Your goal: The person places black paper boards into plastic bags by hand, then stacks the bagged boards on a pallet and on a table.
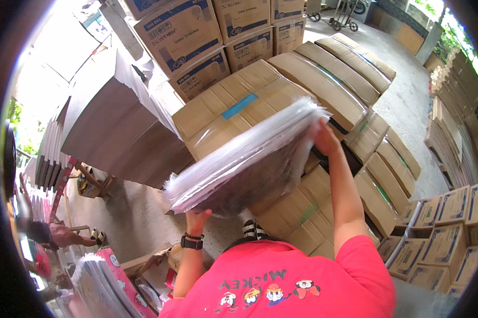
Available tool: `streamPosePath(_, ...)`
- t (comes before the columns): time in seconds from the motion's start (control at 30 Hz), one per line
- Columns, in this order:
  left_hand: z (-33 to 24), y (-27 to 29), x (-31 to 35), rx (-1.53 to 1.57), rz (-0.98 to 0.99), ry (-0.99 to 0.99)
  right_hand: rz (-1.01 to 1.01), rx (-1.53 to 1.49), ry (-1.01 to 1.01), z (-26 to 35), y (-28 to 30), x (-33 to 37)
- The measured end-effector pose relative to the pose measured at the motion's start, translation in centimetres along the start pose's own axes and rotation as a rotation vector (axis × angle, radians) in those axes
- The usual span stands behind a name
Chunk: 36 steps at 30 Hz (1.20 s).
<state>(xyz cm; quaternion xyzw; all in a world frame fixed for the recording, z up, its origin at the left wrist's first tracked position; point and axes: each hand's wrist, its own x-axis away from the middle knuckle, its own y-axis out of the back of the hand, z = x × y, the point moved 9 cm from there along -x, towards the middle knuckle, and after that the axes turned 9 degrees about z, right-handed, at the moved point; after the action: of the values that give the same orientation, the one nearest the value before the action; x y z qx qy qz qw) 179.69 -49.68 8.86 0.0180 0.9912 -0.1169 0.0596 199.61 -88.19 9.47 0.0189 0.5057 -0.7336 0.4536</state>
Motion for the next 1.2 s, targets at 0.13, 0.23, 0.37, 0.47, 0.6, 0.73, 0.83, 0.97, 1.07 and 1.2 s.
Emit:
streamPosePath(0.13,-1.7,3.4,2.7,0.029,-0.142,-0.225,-0.467,0.552,-0.037,0.0,-4.4,-5.4)
streamPosePath(0.23,-4.5,-1.0,1.0,0.268,-0.161,-0.235,-0.774,0.885,0.030,1.9,-2.3,-2.4)
streamPosePath(0.37,-2.1,0.6,1.4,0.125,-0.355,-0.116,-0.913,0.699,0.059,0.9,-2.2,-1.8)
streamPosePath(0.47,-4.6,0.1,0.6,0.046,-0.272,-0.033,-0.966,0.678,-0.130,1.4,-2.7,-1.7)
streamPosePath(0.6,-4.7,0.6,-0.3,0.076,-0.321,0.012,-0.727,1.847,-0.180,5.8,-9.1,-6.9)
streamPosePath(0.73,-6.0,1.2,1.5,-0.480,-0.208,-0.266,-0.479,2.364,0.308,2.6,-27.0,-18.6)
streamPosePath(0.83,-7.0,-0.6,2.3,-0.931,-0.181,-0.486,-0.431,2.302,-0.037,-8.0,-19.7,-19.0)
streamPosePath(0.97,-7.3,0.7,0.8,-0.148,-0.373,-0.237,-0.054,2.162,-0.705,-13.5,-16.0,-19.5)
streamPosePath(1.07,-6.8,1.2,0.8,-0.210,-0.335,-0.175,-0.116,2.303,-0.204,-11.6,-21.9,-23.2)
streamPosePath(1.2,-5.4,1.1,-0.9,-0.074,-0.196,0.062,-0.193,2.170,-0.446,-14.6,-15.7,-20.1)
